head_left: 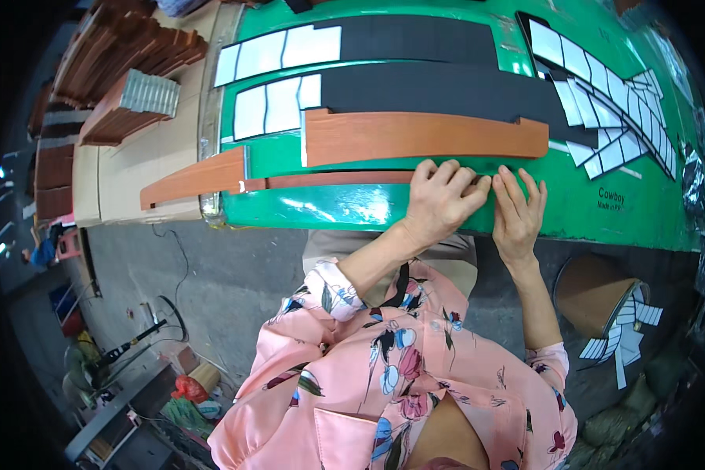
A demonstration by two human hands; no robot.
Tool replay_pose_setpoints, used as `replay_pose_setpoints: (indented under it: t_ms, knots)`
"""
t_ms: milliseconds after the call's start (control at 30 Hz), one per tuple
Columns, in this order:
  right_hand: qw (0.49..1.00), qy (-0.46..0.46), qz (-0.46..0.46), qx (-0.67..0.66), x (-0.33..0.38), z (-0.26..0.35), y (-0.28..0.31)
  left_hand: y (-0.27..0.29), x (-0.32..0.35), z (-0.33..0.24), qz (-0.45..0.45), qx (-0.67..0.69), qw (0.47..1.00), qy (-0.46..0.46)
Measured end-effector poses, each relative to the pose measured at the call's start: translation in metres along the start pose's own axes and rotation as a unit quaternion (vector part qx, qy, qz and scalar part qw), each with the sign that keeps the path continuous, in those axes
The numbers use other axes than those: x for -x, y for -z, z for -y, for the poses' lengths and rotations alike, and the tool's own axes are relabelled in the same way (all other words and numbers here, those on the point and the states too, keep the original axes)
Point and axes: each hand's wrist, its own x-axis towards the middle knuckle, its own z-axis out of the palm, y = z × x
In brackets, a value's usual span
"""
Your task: Assembling or organizing wooden and black furniture trim components on a production table.
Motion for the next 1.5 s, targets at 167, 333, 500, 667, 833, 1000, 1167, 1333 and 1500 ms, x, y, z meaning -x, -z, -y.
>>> replay_pose_setpoints:
  t_ms: [167,333,500,667,833,1000,1167,1333,1500]
  knots:
    - [0.969,-0.103,0.141,-0.173,-0.031,-0.008,0.027,0.002,0.006,0.006,0.029,0.01,1.0,-0.002]
    - [0.965,-0.039,0.091,-0.241,-0.127,0.037,0.024,0.033,0.011,0.01,0.03,0.014,0.999,-0.013]
    - [0.939,0.13,0.18,-0.264,-0.202,0.069,-0.075,0.104,0.061,0.034,-0.054,0.031,0.998,0.008]
    - [0.92,0.173,0.267,-0.229,-0.236,0.091,-0.142,0.154,0.109,0.096,-0.24,-0.073,0.942,0.224]
    - [0.892,0.154,0.377,-0.194,-0.239,0.111,-0.14,0.164,0.121,0.12,-0.107,0.087,0.907,0.398]
    - [0.879,0.175,0.419,-0.146,-0.234,0.122,-0.141,0.16,0.127,0.119,-0.158,0.075,0.909,0.378]
    - [0.889,0.14,0.408,-0.156,-0.226,0.124,-0.139,0.164,0.123,0.115,-0.159,0.08,0.905,0.387]
    - [0.889,0.131,0.415,-0.139,-0.232,0.13,-0.136,0.163,0.129,0.109,-0.152,0.089,0.901,0.397]
    - [0.878,0.092,0.451,-0.133,-0.237,0.129,-0.143,0.163,0.125,0.108,-0.152,0.073,0.902,0.397]
